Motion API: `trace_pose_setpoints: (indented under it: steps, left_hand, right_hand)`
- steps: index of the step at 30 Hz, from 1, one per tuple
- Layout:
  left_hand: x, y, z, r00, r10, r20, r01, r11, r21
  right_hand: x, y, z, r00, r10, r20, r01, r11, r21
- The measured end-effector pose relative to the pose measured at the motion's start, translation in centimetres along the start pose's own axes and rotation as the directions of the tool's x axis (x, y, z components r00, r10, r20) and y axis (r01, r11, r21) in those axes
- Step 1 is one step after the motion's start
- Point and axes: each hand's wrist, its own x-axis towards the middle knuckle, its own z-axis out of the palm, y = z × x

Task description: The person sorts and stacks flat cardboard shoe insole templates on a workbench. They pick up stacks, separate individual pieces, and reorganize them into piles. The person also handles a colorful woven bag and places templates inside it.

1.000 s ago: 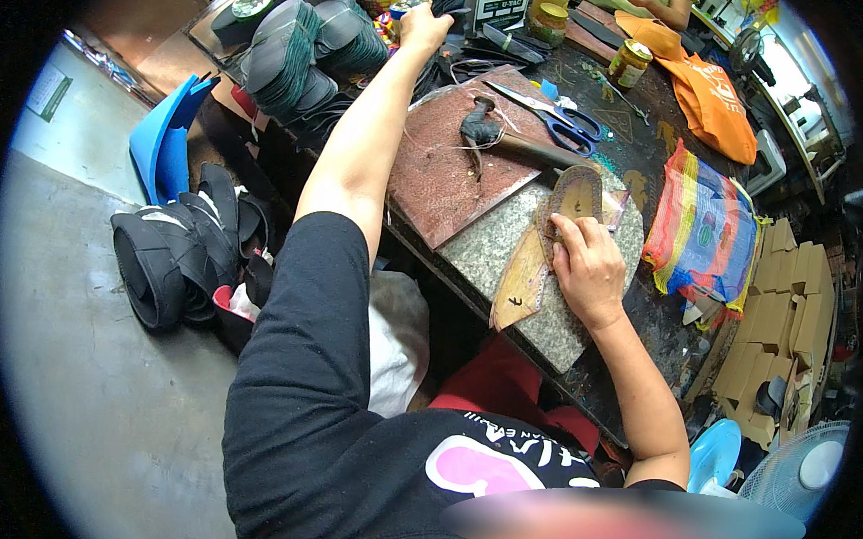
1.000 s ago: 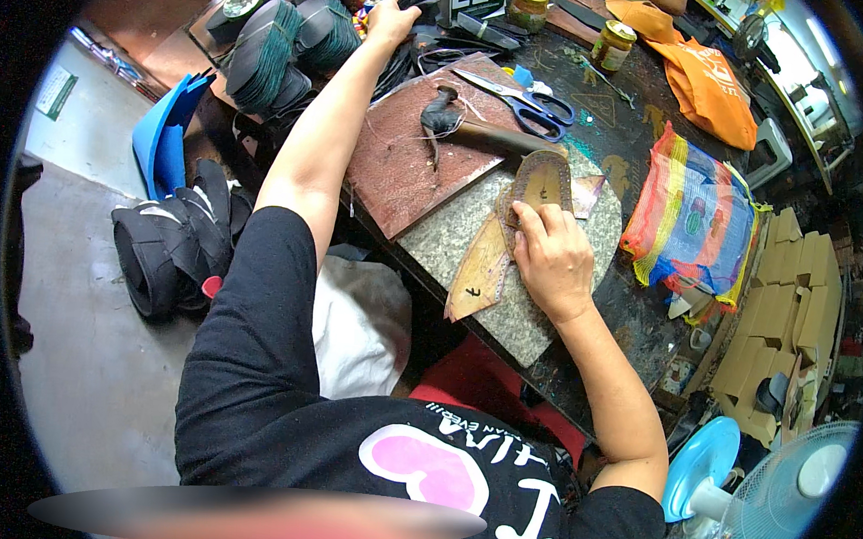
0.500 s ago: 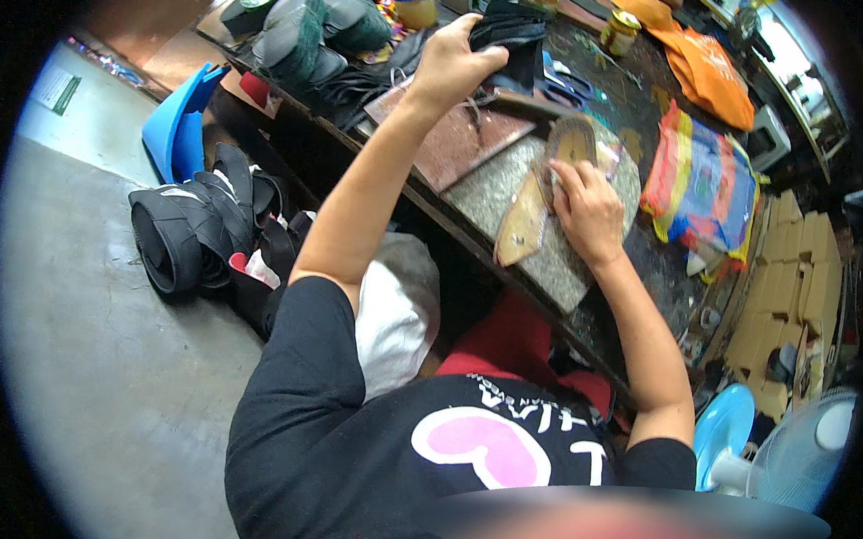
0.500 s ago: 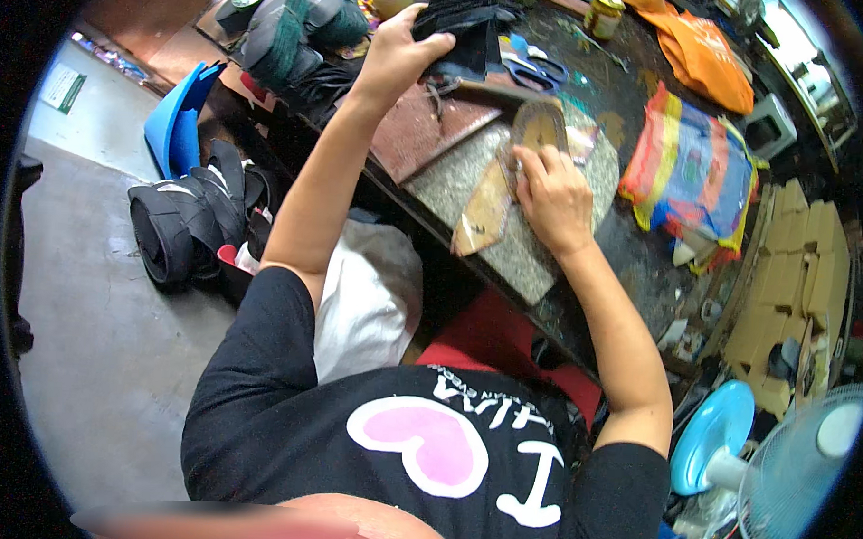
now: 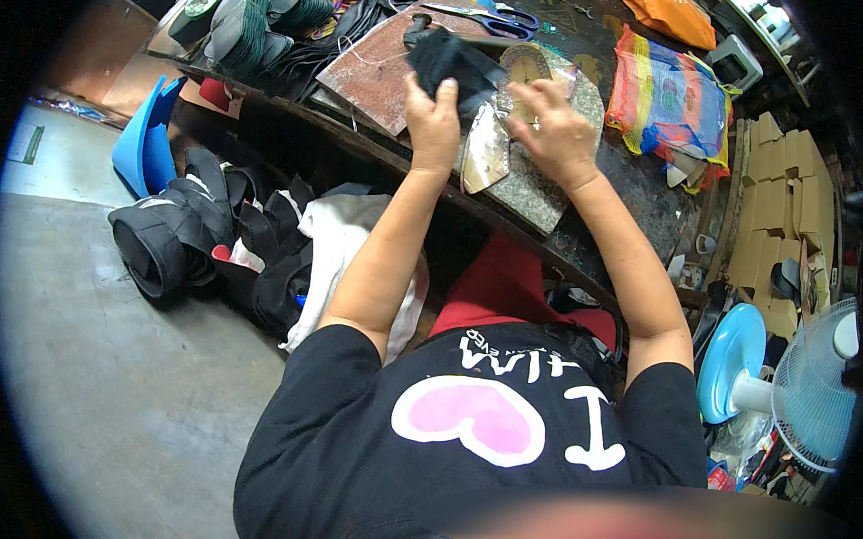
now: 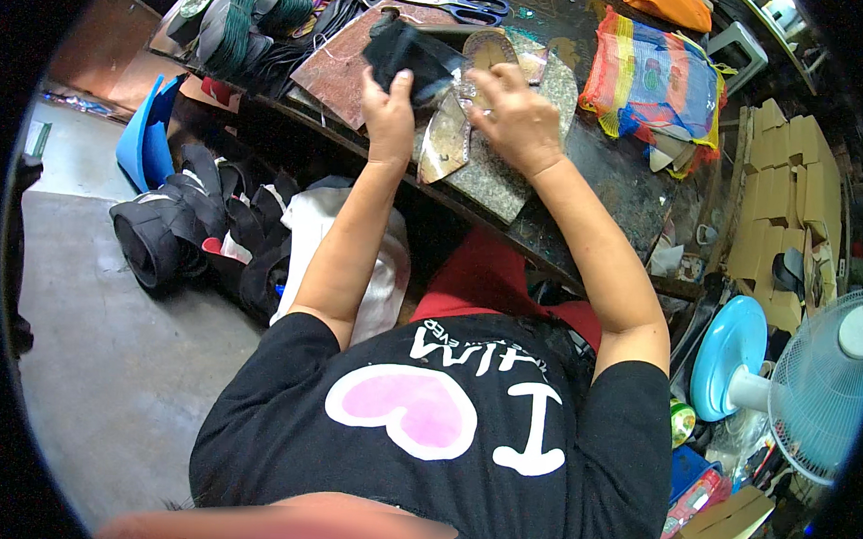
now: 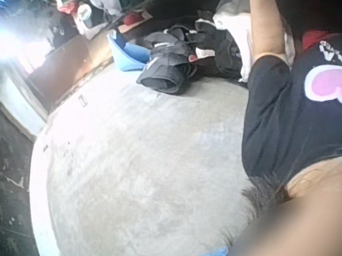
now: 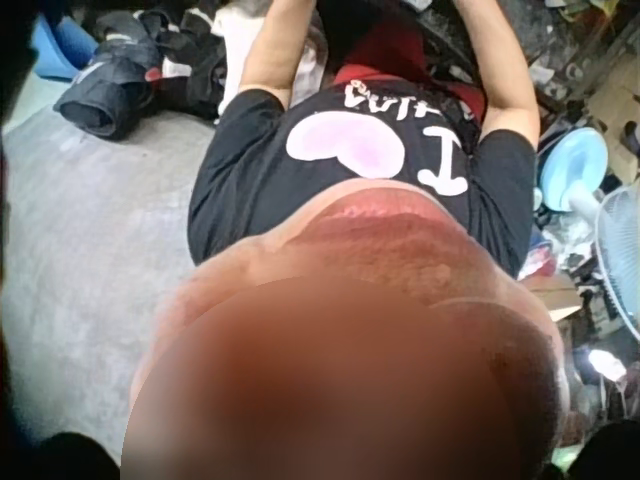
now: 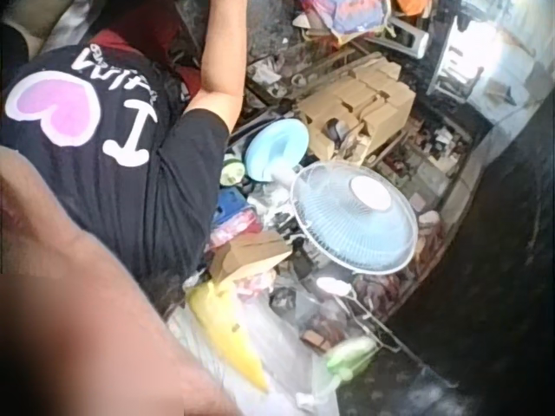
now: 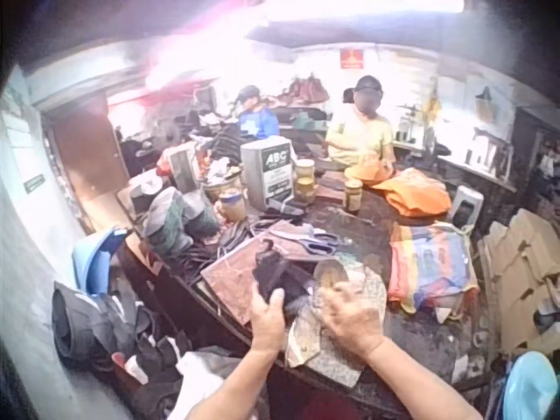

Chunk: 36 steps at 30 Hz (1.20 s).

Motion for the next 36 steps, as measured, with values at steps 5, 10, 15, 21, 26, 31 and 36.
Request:
trace_pose_setpoints:
  steps: [5,10,15,21,26,31,36]
  left_hand:
    - [-0.5,0.2,-0.3,0.993,0.069,-0.091,-0.079,0.991,-0.104]
    - [-0.5,0.3,-0.4,0.997,0.034,-0.063,-0.035,0.999,-0.013]
    - [-0.5,0.3,-0.3,0.993,0.093,-0.069,-0.089,0.995,0.050]
    - [0.0,0.0,-0.4,0.999,0.041,-0.006,-0.041,0.999,0.032]
    - [-0.3,1.1,-0.5,1.000,0.003,0.014,-0.002,0.999,-0.044]
    - [-0.5,3.5,-2.5,0.993,0.117,-0.002,-0.114,0.972,0.204]
    - [-0.9,4.4,-1.8,0.757,0.440,0.483,-0.638,0.338,0.692]
  right_hand:
    - [-0.2,-1.9,0.6,0.955,-0.274,0.113,0.281,0.959,-0.045]
    - [-0.2,1.2,-0.7,0.949,-0.221,0.224,0.238,0.970,-0.049]
    - [-0.1,5.5,-3.4,0.960,-0.083,0.267,0.115,0.988,-0.108]
    - [0.2,3.2,-3.8,0.999,0.026,0.019,-0.028,0.985,0.169]
    - [0.0,-1.4,-3.5,0.988,-0.155,0.013,0.146,0.952,0.270]
    - [-1.6,0.4,-3.4,0.955,-0.205,0.213,0.221,0.974,-0.051]
    - [-3.2,3.5,-3.3,0.970,-0.129,0.208,0.134,0.991,-0.007]
